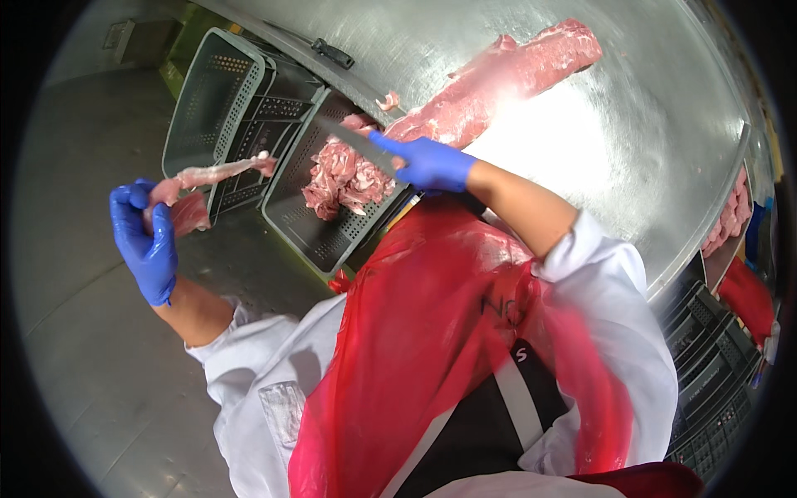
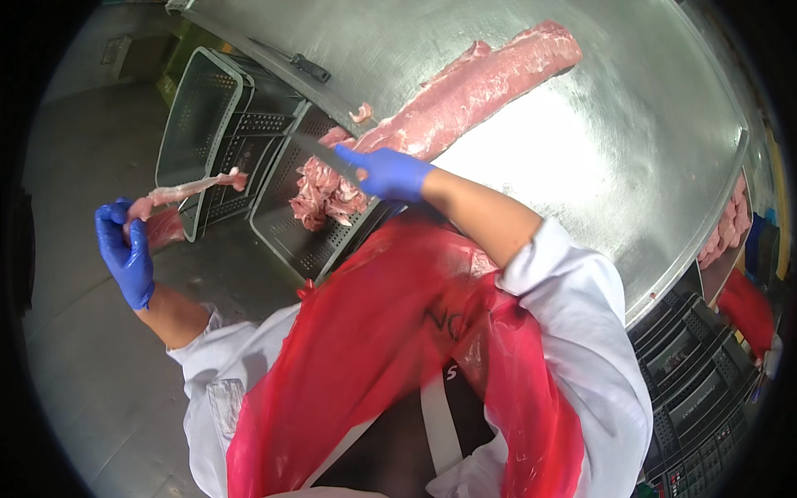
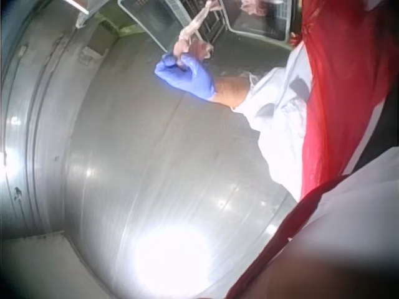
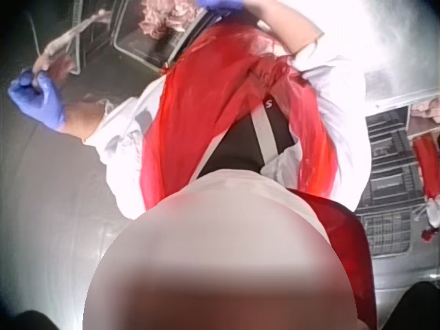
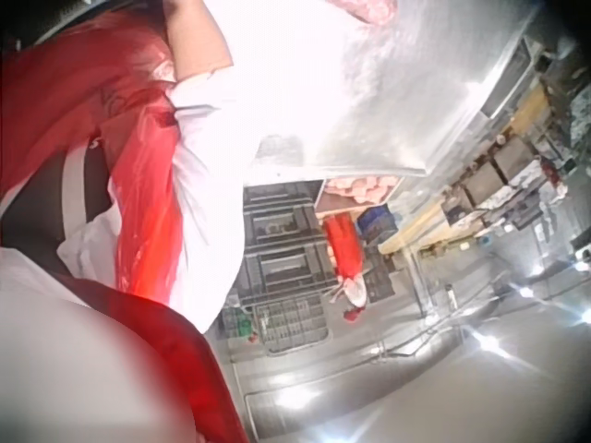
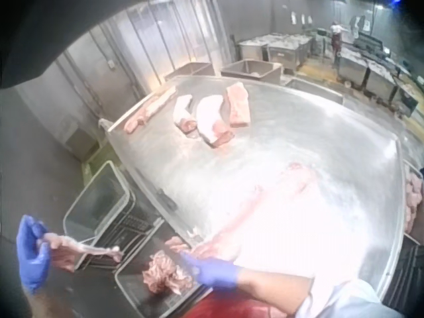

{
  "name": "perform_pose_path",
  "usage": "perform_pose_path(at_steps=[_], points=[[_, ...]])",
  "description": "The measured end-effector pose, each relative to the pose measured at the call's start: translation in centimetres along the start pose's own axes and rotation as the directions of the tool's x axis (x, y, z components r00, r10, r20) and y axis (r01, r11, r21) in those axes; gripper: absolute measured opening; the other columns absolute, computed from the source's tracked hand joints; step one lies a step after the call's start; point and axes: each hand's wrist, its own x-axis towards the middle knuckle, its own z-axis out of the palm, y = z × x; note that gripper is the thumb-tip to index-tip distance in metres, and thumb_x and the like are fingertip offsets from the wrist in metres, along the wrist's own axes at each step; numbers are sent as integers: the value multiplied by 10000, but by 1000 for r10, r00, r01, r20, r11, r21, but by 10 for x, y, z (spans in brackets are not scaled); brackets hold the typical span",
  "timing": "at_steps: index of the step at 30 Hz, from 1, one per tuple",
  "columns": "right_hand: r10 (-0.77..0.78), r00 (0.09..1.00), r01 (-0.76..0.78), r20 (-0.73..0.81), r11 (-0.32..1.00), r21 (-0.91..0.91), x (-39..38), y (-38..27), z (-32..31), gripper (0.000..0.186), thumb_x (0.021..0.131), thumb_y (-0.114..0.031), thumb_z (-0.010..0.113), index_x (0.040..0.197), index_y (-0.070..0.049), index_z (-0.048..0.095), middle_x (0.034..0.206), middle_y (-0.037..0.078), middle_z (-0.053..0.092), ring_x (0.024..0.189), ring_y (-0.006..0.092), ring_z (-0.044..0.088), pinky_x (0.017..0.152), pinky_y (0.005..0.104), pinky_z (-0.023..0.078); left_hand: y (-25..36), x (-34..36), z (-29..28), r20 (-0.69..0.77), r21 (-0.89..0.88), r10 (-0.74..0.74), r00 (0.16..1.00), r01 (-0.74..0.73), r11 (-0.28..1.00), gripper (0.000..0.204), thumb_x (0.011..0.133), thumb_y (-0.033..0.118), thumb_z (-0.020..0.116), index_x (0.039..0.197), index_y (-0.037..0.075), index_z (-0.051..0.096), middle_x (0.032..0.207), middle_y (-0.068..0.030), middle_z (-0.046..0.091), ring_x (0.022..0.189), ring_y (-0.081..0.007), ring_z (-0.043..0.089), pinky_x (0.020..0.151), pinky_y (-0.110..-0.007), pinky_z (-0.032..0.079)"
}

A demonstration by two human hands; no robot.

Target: The person trims fat and connective tissue from large cuts of raw meat using a knife. They repeatedly slice along the surface, lift the trimmed pieces, and place them into a nearby container while working on a stainless steel table.

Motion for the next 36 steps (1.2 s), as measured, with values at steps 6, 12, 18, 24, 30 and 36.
perform_pose_path(at_steps=[6,12,18,24,30,36], points=[[206,473,-291,-857,954,69,5,81,-181,766,949,-218,517,1639,-161,190,1011,214,732,816,345,728,729,454,581,-132,-12,73,567,395,-421,708,214,893,152,849,64,639,986,46,576,824,-130,663,777,-301,691,734,-401,564],[277,159,-455,-948,872,178,-15,92,-179,814,954,-204,459,1645,-137,35,1042,275,712,988,430,697,881,480,535,-87,134,349,602,64,345,720,-474,878,367,978,206,580,1307,46,611,1366,-232,572,1251,-428,547,1092,-473,439],[314,102,-405,-944,880,249,-52,89,-184,818,960,-198,482,1651,-190,42,987,251,715,806,351,725,737,442,574,-53,188,556,483,-279,719,500,-691,667,418,998,197,544,1410,143,585,1517,-160,504,1380,-397,471,1169,-458,373],[373,-20,-57,-927,926,374,-113,142,-187,834,950,-69,549,1654,-181,116,864,122,669,650,182,667,598,334,562,-134,119,447,589,-387,693,417,-607,694,434,974,144,559,1405,102,591,1483,-181,525,1395,-378,472,1168,-477,376],[387,32,155,-921,909,387,-139,168,-260,896,929,-6,534,1653,-122,19,811,91,612,590,167,600,521,334,522,-221,40,321,496,21,461,736,-541,841,305,860,146,685,1154,73,654,1290,-163,620,1187,-393,566,1042,-488,430],[458,134,78,-879,879,470,-148,163,-297,920,901,13,504,1650,-123,-13,783,106,616,573,199,604,497,340,509,-149,43,332,391,19,500,772,-550,835,371,795,207,750,1126,72,650,1243,-178,623,1154,-384,580,1012,-503,428]])
